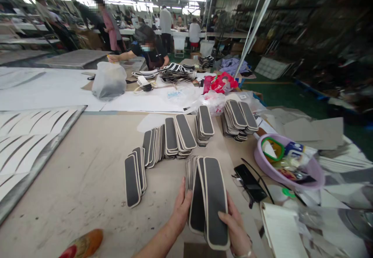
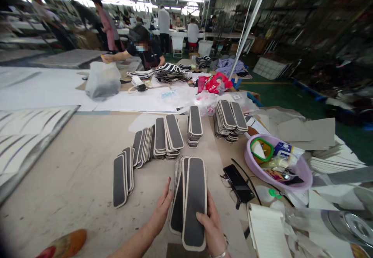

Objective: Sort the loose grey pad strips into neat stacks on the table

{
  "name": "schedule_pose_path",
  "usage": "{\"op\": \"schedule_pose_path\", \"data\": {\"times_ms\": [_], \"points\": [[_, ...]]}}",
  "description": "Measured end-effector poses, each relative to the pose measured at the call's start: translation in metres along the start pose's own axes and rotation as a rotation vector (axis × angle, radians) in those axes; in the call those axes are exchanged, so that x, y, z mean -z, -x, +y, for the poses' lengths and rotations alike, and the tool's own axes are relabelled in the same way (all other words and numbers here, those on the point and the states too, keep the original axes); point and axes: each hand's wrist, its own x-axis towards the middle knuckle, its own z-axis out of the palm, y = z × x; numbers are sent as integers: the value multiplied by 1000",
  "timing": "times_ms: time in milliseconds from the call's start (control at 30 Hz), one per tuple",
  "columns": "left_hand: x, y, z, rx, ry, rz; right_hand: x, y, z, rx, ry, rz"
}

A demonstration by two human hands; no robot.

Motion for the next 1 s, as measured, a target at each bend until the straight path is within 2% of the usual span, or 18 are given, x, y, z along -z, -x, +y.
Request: {"op": "schedule_pose_path", "data": {"times_ms": [133, 267, 333, 400, 500, 600, 767, 867, 1000], "points": [[-17, -6, -7, -55, -73, -41, 0, -15, 15, -12, 6, -31], [-20, -5, -3, -68, -55, -75, 0, -17, 15, 138, 259, -78], [-20, -4, 0, -58, -47, -55, 1, -18, 15, 210, 390, -62], [-20, -4, 3, -45, -38, -31, 3, -22, 19, 212, 452, -24], [-19, -5, 6, -44, -2, -55, 5, -29, 26, 129, 422, 1], [-18, -7, 4, -77, -10, -98, 3, -32, 29, 49, 358, -45], [-19, -11, -1, -167, -175, -96, -10, -30, 24, 86, 368, -164], [-18, -10, 1, -113, -168, -105, -15, -30, 23, 90, 347, -164], [-10, -16, 6, 5, 1, -77, -9, -38, 30, 62, 181, -111]]}}
